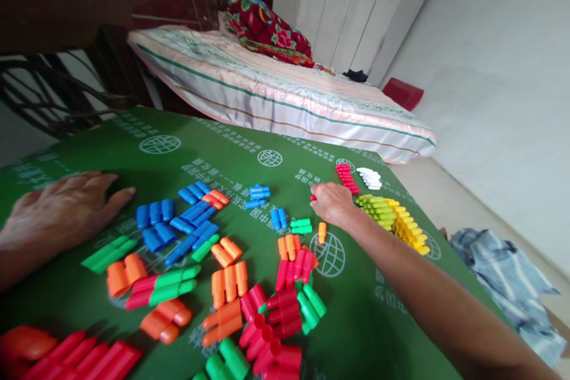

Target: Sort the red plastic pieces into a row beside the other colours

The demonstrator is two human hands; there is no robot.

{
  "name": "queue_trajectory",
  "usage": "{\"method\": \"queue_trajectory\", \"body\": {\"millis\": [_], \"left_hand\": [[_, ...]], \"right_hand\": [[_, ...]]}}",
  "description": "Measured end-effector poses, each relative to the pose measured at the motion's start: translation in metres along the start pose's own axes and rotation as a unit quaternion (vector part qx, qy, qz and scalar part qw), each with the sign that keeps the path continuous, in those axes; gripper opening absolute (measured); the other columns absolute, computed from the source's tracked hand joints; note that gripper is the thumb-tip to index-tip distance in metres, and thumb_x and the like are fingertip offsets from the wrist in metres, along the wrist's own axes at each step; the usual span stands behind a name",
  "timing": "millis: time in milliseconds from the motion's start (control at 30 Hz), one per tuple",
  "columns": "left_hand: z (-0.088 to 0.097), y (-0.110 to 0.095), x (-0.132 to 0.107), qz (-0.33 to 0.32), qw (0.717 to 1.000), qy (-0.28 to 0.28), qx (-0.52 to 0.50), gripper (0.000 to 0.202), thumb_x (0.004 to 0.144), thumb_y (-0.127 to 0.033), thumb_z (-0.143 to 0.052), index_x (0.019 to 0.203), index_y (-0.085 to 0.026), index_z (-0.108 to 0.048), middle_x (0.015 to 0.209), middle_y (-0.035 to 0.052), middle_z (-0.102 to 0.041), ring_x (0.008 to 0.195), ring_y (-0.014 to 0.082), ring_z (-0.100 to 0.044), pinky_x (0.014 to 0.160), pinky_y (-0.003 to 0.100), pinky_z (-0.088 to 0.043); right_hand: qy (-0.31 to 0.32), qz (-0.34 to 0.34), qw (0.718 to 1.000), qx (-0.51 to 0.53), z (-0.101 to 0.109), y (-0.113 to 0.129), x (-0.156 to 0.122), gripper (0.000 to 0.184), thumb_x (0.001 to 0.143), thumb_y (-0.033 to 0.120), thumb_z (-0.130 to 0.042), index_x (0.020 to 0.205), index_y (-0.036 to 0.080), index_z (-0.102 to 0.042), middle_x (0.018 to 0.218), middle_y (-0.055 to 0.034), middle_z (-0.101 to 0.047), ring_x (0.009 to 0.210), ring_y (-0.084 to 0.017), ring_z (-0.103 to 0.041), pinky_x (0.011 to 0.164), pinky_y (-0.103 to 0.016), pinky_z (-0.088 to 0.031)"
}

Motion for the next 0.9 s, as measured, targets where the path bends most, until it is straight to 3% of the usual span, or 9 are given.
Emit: {"method": "queue_trajectory", "body": {"millis": [100, 233, 333, 567, 767, 900], "left_hand": [[0.002, -0.003, -0.002, 0.003, 1.000, 0.002, 0.001, 0.083, 0.084, -0.058, -0.009, 0.138, -0.007, -0.046, 0.149, 0.0178, -0.042, 0.138, 0.0367, -0.036, 0.111, 0.056, -0.030], [0.001, -0.003, 0.000, 0.005, 1.000, 0.005, 0.005, 0.080, 0.085, -0.056, -0.012, 0.137, -0.007, -0.047, 0.148, 0.0181, -0.043, 0.137, 0.0361, -0.036, 0.111, 0.055, -0.031], [-0.001, -0.002, 0.001, -0.002, 1.000, 0.002, 0.011, 0.081, 0.084, -0.057, -0.011, 0.136, -0.007, -0.048, 0.147, 0.0175, -0.044, 0.137, 0.0357, -0.036, 0.111, 0.054, -0.031], [-0.001, 0.000, -0.001, -0.004, 1.000, -0.004, 0.011, 0.084, 0.083, -0.059, -0.009, 0.137, -0.007, -0.046, 0.148, 0.0171, -0.043, 0.138, 0.0357, -0.035, 0.111, 0.055, -0.030], [0.004, -0.005, -0.004, 0.008, 1.000, 0.001, 0.004, 0.081, 0.083, -0.056, -0.011, 0.137, -0.007, -0.046, 0.148, 0.0168, -0.042, 0.138, 0.0350, -0.035, 0.113, 0.054, -0.029], [0.006, -0.008, -0.005, 0.006, 1.000, 0.010, 0.004, 0.080, 0.085, -0.055, -0.011, 0.138, -0.006, -0.045, 0.148, 0.0177, -0.042, 0.138, 0.0362, -0.035, 0.112, 0.055, -0.030]], "right_hand": [[-0.029, -0.042, 0.996, 0.070, 0.004, -0.031, 0.015, 0.025, 0.083, 0.037, -0.063, 0.104, 0.025, -0.070, 0.102, -0.0055, -0.073, 0.094, -0.024, -0.068, 0.071, -0.029, -0.048], [-0.071, -0.166, 0.978, 0.104, 0.008, -0.095, 0.038, 0.042, 0.076, 0.037, -0.071, 0.114, 0.021, -0.068, 0.108, -0.0083, -0.072, 0.100, -0.026, -0.067, 0.077, -0.030, -0.049], [-0.071, -0.199, 0.970, 0.118, 0.002, -0.123, 0.051, 0.049, 0.072, 0.033, -0.074, 0.118, 0.019, -0.066, 0.117, -0.0093, -0.070, 0.105, -0.025, -0.066, 0.084, -0.029, -0.050], [-0.069, -0.197, 0.966, 0.155, -0.011, -0.127, 0.063, 0.056, 0.071, 0.031, -0.076, 0.124, 0.016, -0.063, 0.124, -0.0129, -0.067, 0.110, -0.027, -0.064, 0.088, -0.031, -0.050], [-0.070, -0.203, 0.964, 0.156, -0.008, -0.121, 0.062, 0.053, 0.072, 0.027, -0.075, 0.122, 0.016, -0.063, 0.120, -0.0129, -0.068, 0.109, -0.028, -0.064, 0.084, -0.030, -0.048], [-0.072, -0.188, 0.966, 0.163, -0.008, -0.118, 0.061, 0.049, 0.073, 0.026, -0.073, 0.119, 0.013, -0.064, 0.117, -0.0174, -0.068, 0.108, -0.029, -0.063, 0.082, -0.031, -0.046]]}}
Point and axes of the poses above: each hand's wrist, its own x-axis towards the middle knuckle, its own z-axis out of the back of the hand, y = z × x, the point moved 5 cm from there along x, towards the middle knuckle
